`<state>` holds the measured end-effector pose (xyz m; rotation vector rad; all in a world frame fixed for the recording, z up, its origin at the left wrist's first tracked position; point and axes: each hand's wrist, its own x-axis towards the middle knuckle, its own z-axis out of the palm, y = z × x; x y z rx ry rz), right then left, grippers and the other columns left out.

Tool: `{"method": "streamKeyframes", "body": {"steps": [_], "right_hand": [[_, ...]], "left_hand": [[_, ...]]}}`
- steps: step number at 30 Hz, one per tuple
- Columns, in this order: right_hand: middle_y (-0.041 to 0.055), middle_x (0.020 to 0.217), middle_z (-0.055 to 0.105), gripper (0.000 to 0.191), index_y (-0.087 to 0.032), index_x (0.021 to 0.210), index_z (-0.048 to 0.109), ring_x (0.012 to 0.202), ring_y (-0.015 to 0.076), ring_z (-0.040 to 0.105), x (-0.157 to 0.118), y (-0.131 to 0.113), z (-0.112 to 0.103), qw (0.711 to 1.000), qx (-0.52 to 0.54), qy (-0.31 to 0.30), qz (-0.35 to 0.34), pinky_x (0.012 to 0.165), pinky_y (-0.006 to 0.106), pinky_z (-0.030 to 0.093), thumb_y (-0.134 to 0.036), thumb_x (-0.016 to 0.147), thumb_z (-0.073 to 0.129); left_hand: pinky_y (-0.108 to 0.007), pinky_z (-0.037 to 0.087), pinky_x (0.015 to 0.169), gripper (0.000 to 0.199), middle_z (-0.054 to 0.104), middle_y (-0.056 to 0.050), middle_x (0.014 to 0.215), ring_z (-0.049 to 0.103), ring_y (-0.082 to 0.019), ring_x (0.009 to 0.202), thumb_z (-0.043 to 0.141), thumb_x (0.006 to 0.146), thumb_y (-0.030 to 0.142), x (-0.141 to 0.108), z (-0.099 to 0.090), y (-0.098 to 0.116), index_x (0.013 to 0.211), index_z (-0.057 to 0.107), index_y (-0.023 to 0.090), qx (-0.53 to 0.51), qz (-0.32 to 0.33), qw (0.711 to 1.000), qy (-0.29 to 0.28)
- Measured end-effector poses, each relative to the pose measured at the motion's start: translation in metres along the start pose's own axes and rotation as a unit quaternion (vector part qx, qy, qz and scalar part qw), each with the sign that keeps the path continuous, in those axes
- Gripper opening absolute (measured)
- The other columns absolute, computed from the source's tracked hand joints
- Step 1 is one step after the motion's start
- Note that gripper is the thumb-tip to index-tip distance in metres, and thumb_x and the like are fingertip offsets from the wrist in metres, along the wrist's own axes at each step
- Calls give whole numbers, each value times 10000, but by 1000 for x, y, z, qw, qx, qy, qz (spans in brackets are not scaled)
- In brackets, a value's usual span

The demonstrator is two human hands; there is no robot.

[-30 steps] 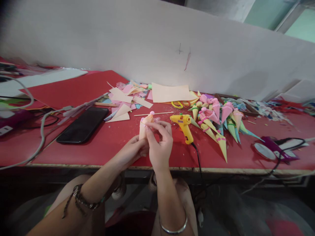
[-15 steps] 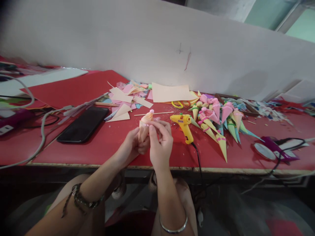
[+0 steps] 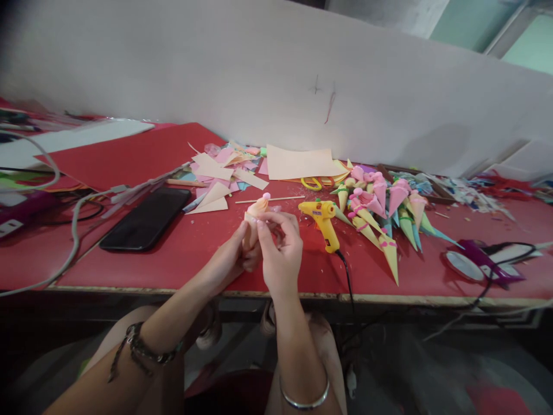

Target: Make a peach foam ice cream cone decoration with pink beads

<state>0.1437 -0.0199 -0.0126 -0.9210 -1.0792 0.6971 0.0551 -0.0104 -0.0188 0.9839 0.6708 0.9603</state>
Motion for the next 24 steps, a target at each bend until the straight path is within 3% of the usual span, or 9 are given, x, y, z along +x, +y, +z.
{"method": "streamKeyframes", "body": {"steps": [24], "right_hand": [[7, 829, 539, 83, -187, 786, 605, 753, 116, 536, 0, -1, -1, 1000, 15, 5, -4, 707, 276, 451, -231, 767, 538]], "left_hand": [[-205, 128, 382, 515, 214, 74, 451, 176, -47, 385, 383, 762, 637, 1, -3, -2, 535, 267, 189, 36, 6, 999, -24]]}}
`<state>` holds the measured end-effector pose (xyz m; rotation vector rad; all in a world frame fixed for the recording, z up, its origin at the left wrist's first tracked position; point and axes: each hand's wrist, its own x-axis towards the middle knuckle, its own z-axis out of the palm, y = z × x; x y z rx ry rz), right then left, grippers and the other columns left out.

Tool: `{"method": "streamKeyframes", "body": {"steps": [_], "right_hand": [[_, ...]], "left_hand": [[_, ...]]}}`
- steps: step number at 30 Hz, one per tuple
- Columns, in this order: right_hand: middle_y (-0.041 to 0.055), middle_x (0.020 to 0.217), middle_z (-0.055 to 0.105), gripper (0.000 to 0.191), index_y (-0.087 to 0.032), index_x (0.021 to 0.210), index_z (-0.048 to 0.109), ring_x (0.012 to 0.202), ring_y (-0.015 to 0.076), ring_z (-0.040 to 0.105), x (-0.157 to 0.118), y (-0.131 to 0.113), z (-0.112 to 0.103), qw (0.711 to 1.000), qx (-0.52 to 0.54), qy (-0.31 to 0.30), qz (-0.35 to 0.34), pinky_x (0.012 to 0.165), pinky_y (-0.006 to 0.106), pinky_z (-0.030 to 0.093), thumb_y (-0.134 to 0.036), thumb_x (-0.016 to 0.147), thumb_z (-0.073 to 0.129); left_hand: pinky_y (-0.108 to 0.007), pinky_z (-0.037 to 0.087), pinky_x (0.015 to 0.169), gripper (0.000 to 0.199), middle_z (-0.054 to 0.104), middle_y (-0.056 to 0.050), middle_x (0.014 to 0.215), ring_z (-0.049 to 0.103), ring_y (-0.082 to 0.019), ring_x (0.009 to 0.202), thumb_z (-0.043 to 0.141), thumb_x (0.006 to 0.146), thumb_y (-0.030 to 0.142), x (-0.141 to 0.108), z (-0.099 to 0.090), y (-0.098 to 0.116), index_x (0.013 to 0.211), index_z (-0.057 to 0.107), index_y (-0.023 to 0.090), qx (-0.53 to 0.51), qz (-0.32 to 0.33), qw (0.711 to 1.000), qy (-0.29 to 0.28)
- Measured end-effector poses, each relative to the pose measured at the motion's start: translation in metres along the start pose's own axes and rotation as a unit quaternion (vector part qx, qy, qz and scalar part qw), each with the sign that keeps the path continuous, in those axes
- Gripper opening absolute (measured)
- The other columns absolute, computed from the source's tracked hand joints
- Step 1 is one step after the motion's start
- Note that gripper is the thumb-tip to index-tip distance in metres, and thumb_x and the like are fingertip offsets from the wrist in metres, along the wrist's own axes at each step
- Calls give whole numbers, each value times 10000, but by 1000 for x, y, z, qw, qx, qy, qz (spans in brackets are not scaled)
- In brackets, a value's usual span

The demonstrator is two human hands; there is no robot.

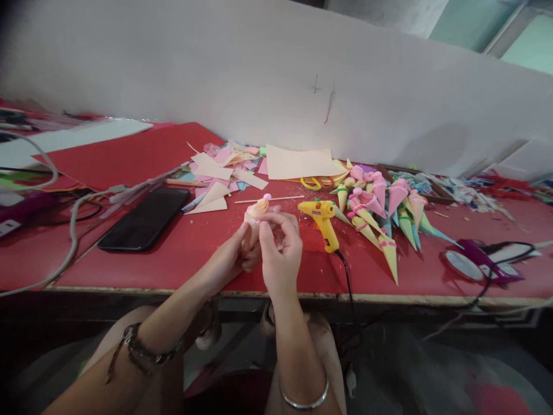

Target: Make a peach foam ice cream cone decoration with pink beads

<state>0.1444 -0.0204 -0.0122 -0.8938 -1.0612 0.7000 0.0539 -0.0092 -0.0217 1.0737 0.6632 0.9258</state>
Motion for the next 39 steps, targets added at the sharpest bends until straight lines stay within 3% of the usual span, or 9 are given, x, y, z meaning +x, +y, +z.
{"method": "streamKeyframes", "body": {"steps": [17, 22, 27, 35, 39], "right_hand": [[7, 826, 558, 105, -187, 786, 600, 764, 124, 542, 0, 1, 0, 1000, -3, 11, 11, 719, 283, 445, -269, 775, 536], [3, 831, 581, 130, -192, 793, 604, 805, 129, 545, 0, 2, -1, 1000, -18, 25, 3, 755, 285, 428, -259, 797, 493], [-1, 834, 590, 125, -194, 815, 594, 783, 126, 545, 1, 5, -1, 999, -16, 36, 28, 728, 273, 431, -252, 790, 486], [24, 851, 597, 125, -185, 811, 580, 825, 153, 562, 1, 10, -1, 992, -97, -32, 68, 742, 297, 445, -224, 759, 473], [63, 916, 565, 197, -176, 902, 584, 878, 179, 549, 0, 15, -2, 967, -240, -83, 18, 792, 333, 449, -172, 752, 456]], "left_hand": [[-201, 128, 380, 478, 241, 75, 467, 183, -43, 388, 478, 731, 600, -1, 1, 1, 546, 336, 183, -41, -13, 999, 14], [-187, 141, 384, 347, 256, 85, 448, 197, -31, 390, 588, 701, 369, -4, 4, 7, 540, 348, 176, -18, -10, 999, 43], [-181, 127, 378, 92, 237, 106, 444, 168, -25, 371, 537, 696, 226, -4, 2, 10, 680, 488, 150, -68, -13, 996, 59], [-163, 136, 373, 67, 211, 111, 448, 164, -20, 362, 514, 705, 196, -3, -1, 13, 677, 467, 157, -135, -31, 987, 77], [-158, 148, 365, 40, 220, 109, 445, 158, -20, 355, 494, 709, 184, -3, -4, 14, 689, 474, 156, -138, -16, 987, 83]]}}
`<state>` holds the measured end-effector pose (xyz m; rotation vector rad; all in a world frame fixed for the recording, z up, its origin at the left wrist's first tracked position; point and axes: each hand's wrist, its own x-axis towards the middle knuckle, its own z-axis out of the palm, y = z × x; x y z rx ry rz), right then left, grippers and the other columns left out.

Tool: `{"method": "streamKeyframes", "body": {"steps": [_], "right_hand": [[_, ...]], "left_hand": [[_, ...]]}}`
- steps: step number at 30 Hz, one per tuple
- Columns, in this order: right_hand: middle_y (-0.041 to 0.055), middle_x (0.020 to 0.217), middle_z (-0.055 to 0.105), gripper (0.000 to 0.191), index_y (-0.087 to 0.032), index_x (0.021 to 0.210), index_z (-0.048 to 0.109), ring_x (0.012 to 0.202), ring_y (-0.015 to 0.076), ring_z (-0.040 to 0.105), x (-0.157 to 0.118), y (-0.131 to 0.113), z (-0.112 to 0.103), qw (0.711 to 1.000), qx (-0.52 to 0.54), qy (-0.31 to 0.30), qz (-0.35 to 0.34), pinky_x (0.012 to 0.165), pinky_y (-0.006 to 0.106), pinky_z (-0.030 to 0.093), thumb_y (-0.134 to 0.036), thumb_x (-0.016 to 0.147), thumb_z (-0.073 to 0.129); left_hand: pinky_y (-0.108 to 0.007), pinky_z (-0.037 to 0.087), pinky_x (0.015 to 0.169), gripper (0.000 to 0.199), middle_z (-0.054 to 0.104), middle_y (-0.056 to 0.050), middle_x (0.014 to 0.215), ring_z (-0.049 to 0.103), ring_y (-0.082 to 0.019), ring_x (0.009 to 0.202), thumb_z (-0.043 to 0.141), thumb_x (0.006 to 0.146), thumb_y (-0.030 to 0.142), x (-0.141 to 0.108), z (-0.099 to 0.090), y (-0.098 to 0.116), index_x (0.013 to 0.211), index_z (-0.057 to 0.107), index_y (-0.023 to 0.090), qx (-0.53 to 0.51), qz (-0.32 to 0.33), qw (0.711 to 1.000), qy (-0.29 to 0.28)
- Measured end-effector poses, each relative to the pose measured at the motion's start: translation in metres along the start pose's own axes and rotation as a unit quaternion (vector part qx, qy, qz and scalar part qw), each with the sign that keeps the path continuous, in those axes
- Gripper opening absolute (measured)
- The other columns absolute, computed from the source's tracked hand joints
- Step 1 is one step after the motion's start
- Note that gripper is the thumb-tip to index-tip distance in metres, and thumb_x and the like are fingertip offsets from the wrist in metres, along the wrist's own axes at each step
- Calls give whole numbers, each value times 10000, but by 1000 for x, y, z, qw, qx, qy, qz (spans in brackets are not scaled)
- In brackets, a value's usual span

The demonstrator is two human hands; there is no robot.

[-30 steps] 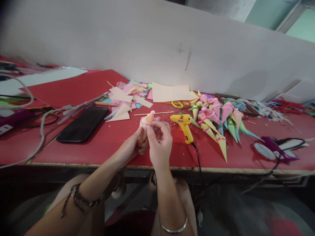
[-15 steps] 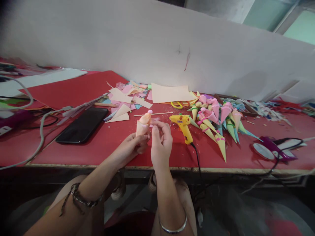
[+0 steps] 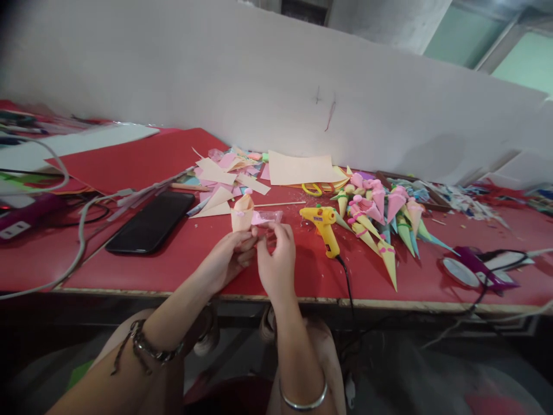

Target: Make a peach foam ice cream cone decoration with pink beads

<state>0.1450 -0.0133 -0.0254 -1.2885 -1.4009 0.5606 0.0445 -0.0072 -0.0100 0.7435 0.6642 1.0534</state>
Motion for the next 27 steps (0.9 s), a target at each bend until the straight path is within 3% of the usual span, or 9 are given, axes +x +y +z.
{"method": "streamKeyframes", "body": {"steps": [4, 9, 12, 19, 23, 27], "right_hand": [[136, 1150, 500, 357, -166, 1063, 574, 1083, 246, 456, -1, 5, 5, 976, -199, -64, -60, 903, 408, 402, -98, 776, 373], [136, 1444, 231, 423, -155, 1179, 523, 1286, 355, 220, -1, 9, 13, 923, -348, -148, -66, 934, 535, 347, -101, 802, 340], [151, 1450, 227, 419, -121, 1205, 499, 1293, 367, 212, 2, 9, 16, 912, -377, -154, -51, 922, 541, 357, -137, 819, 336], [172, 1347, 404, 463, -27, 1253, 429, 1234, 343, 300, 2, 9, 13, 907, -387, -157, -50, 949, 485, 362, -206, 836, 340], [168, 1335, 411, 473, -35, 1262, 421, 1230, 327, 307, -1, 8, 9, 913, -369, -166, -56, 976, 468, 343, -234, 836, 373], [200, 1323, 382, 434, -69, 1219, 472, 1221, 330, 323, 2, 8, 5, 921, -364, -132, -45, 951, 456, 358, -232, 823, 405]], "left_hand": [[-161, 146, 355, 65, 223, 109, 444, 149, -20, 347, 500, 709, 182, 2, -5, 5, 666, 459, 155, -21, 28, 999, 18], [-163, 140, 351, 76, 215, 113, 442, 138, -16, 340, 516, 697, 170, 0, -12, 15, 668, 446, 158, -85, 75, 993, 43], [-165, 142, 355, 68, 212, 114, 438, 140, -14, 339, 514, 699, 168, -2, -15, 18, 674, 452, 156, -95, 82, 991, 46], [-165, 149, 364, 57, 240, 115, 435, 165, -10, 337, 507, 695, 165, -2, -17, 16, 690, 452, 156, -77, 94, 991, 49], [-161, 160, 365, 77, 246, 119, 433, 170, -8, 333, 519, 689, 178, -1, -13, 14, 696, 445, 161, -66, 93, 992, 53], [-159, 176, 366, 87, 243, 121, 430, 174, -8, 331, 526, 683, 180, -1, -10, 13, 693, 442, 161, -64, 87, 992, 59]]}}
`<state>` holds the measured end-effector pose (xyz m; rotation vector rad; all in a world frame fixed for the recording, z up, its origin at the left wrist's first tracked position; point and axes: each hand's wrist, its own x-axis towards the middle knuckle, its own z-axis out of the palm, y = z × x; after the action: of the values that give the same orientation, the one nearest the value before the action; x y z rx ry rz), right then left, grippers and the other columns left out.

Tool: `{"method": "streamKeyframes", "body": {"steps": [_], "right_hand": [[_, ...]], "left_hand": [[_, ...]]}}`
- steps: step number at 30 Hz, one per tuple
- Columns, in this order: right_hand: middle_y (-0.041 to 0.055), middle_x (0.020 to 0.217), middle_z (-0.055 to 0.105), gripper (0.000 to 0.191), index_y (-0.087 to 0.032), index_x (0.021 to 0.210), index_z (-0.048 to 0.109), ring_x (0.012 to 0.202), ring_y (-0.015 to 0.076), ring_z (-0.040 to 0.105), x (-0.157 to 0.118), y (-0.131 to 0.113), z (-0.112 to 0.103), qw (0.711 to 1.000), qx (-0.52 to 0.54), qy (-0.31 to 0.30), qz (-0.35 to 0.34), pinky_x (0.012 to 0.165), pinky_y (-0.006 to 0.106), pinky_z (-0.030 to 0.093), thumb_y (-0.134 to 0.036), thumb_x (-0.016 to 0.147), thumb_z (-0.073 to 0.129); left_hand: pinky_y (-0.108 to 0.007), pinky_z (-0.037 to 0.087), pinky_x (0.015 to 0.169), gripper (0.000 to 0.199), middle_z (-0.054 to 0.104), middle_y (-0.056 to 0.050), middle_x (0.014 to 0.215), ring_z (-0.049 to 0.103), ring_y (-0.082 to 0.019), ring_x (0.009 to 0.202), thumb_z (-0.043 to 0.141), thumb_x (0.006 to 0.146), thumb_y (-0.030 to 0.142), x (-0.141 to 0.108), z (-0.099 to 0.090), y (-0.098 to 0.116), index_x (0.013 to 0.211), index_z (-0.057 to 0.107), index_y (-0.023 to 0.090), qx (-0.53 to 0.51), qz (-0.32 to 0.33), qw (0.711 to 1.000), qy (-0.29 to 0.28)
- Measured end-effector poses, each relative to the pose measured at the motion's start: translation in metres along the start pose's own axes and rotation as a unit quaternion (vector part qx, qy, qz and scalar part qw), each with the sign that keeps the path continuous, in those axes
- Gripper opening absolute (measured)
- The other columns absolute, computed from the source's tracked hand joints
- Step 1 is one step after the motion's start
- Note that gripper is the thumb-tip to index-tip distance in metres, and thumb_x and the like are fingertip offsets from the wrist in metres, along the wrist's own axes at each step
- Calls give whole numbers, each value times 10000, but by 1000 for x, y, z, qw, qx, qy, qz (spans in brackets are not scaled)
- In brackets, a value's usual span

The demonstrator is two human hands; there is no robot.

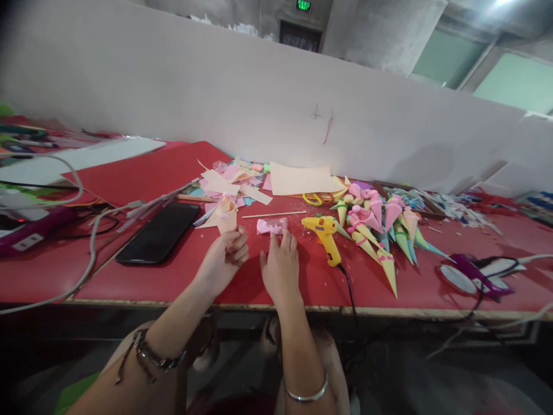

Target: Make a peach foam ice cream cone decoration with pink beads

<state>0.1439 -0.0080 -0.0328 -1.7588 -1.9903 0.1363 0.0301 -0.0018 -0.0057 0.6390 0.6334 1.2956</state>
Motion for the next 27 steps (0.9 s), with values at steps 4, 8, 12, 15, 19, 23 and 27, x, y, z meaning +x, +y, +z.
{"method": "streamKeyframes", "body": {"steps": [4, 8, 12, 15, 19, 23, 27], "right_hand": [[226, 1298, 396, 475, -77, 1258, 422, 1196, 354, 347, 6, 3, 0, 999, 10, 21, 25, 913, 488, 365, -300, 839, 396], [231, 1250, 443, 524, -82, 1274, 402, 1150, 363, 396, 11, 4, 4, 999, 22, 21, 32, 883, 510, 367, -401, 865, 325], [230, 1254, 440, 524, -91, 1217, 467, 1145, 361, 404, 14, 5, 7, 998, 26, 18, 48, 871, 499, 377, -443, 868, 299], [227, 1233, 451, 511, -89, 1179, 498, 1128, 354, 416, 16, 7, 8, 999, 27, 11, 46, 853, 492, 393, -444, 863, 311], [199, 1208, 467, 449, -114, 1132, 527, 1108, 332, 431, 16, 9, 9, 999, 32, 9, 31, 844, 477, 405, -415, 857, 338], [181, 1183, 481, 415, -125, 1124, 529, 1087, 324, 437, 13, 9, 9, 999, 41, 1, 19, 855, 485, 397, -388, 842, 378], [141, 1078, 537, 334, -150, 1080, 559, 1034, 272, 463, 10, 11, 7, 996, 85, 21, -6, 883, 427, 393, -299, 836, 386]], "left_hand": [[-158, 175, 366, 107, 236, 119, 438, 178, -8, 335, 539, 673, 181, 0, 1, -1, 672, 433, 160, 5, -6, 1000, -1], [-158, 176, 363, 125, 225, 116, 441, 172, -8, 336, 538, 673, 172, 0, 1, -2, 647, 416, 161, 7, -11, 1000, -3], [-155, 170, 364, 102, 216, 117, 448, 165, -9, 339, 528, 681, 173, 0, 1, -2, 664, 429, 158, 5, -13, 1000, -3], [-157, 161, 364, 71, 212, 116, 449, 157, -11, 342, 516, 685, 166, -1, 1, -2, 684, 446, 156, 4, -13, 1000, -4], [-157, 163, 365, 59, 217, 114, 451, 170, -12, 342, 509, 683, 158, -1, 1, -2, 691, 450, 157, 8, -12, 1000, -4], [-155, 173, 365, 84, 228, 116, 451, 171, -9, 338, 526, 678, 171, -1, 1, -1, 687, 443, 158, 11, -11, 1000, 1], [-154, 167, 361, 85, 218, 118, 442, 157, -10, 333, 523, 674, 174, 0, 1, -1, 669, 440, 159, 15, -8, 1000, 3]]}}
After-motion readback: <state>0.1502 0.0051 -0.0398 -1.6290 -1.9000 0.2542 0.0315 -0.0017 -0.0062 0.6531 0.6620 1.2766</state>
